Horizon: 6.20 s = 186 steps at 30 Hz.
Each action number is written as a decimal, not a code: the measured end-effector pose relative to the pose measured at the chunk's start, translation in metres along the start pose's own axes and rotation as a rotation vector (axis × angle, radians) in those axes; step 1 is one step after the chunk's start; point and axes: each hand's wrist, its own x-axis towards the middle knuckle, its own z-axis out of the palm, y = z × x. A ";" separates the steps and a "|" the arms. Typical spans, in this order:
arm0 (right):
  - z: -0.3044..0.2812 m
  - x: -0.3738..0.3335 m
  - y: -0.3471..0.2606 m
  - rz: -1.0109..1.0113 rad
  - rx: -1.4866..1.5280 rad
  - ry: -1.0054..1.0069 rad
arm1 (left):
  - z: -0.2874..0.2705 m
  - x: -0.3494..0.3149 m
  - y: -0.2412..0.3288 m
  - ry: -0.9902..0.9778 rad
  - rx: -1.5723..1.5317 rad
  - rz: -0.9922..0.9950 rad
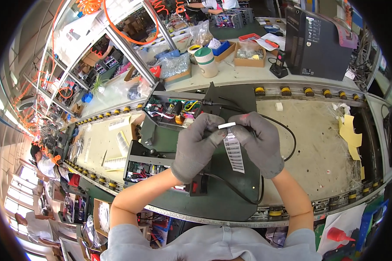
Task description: Assembling electronic inverters by screwing the casing, applying labels, and scanning serial numbers.
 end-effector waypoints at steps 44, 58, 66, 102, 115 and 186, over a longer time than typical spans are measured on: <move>0.007 0.184 0.164 0.223 -0.181 -0.489 | -0.050 0.147 -0.108 -0.256 0.506 -0.074; -0.013 0.140 0.102 0.330 -0.089 -0.232 | -0.054 0.125 -0.079 -0.073 0.472 0.007; 0.020 0.045 0.064 0.289 0.371 -0.296 | -0.033 0.024 -0.030 -0.193 0.439 -0.117; 0.057 0.015 0.095 0.554 0.239 -0.648 | -0.076 -0.044 -0.034 -0.409 0.425 -0.307; 0.055 0.022 0.094 0.477 0.124 -0.611 | -0.075 -0.034 -0.038 -0.393 0.390 -0.231; -0.146 -0.185 -0.029 0.000 -0.555 0.920 | 0.191 -0.120 -0.118 -0.395 -0.784 -0.706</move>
